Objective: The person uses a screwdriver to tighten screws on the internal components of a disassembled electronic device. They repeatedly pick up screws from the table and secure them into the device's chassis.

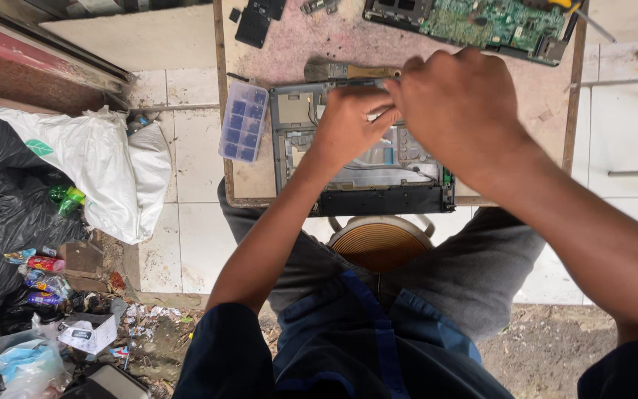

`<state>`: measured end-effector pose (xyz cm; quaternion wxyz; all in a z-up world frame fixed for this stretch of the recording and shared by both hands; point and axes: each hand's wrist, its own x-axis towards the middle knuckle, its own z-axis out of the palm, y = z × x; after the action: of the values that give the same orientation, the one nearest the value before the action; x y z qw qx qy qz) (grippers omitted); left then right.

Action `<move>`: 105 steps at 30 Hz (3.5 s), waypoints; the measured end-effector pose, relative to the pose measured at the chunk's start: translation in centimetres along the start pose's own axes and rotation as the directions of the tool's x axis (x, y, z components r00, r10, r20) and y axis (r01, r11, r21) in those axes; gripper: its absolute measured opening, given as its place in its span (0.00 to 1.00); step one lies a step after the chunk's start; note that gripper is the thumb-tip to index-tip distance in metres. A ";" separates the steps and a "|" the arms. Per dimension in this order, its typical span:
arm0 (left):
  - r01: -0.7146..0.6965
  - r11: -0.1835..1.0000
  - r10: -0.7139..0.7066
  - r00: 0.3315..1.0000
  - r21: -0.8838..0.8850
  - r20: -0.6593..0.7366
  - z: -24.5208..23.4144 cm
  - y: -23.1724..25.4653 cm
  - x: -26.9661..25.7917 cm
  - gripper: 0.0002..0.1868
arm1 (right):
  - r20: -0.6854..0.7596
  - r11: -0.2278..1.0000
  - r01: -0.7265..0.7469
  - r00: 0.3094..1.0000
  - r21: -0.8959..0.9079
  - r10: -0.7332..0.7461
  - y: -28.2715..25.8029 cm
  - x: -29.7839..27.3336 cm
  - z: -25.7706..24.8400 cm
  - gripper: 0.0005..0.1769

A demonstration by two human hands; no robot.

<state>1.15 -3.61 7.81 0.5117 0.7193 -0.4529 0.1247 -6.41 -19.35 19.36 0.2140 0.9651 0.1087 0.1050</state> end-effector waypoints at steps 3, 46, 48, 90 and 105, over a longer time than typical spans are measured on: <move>0.043 0.999 -0.046 0.995 0.031 0.091 0.5 -2.0 -1.6 0.10 | 0.225 0.927 0.047 0.964 0.371 -0.139 0.7 1.8 -1.1 0.08; -0.007 0.999 0.016 0.968 -0.035 0.251 -0.8 -1.1 1.4 0.17 | 0.374 0.745 -0.112 0.907 0.658 -0.194 2.8 2.2 -0.3 0.14; -0.018 0.999 0.013 0.990 0.036 0.139 -0.5 -1.3 0.8 0.07 | 0.337 0.786 -0.150 0.938 0.599 -0.077 2.2 1.9 -0.7 0.17; 0.037 0.980 0.002 0.981 -0.196 0.196 -1.4 -1.5 0.9 0.12 | 0.088 0.676 0.047 0.983 0.736 -0.164 2.5 2.3 -0.1 0.07; 0.150 0.985 -0.151 0.989 -0.085 -0.005 0.5 -4.0 -2.6 0.17 | -0.028 0.774 -0.052 0.995 0.631 0.091 -2.0 1.7 0.1 0.17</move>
<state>2.66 -2.38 3.41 0.5520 0.7285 -0.3995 0.0706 -5.12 -17.15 18.67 -0.1278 0.9811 0.1068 0.0982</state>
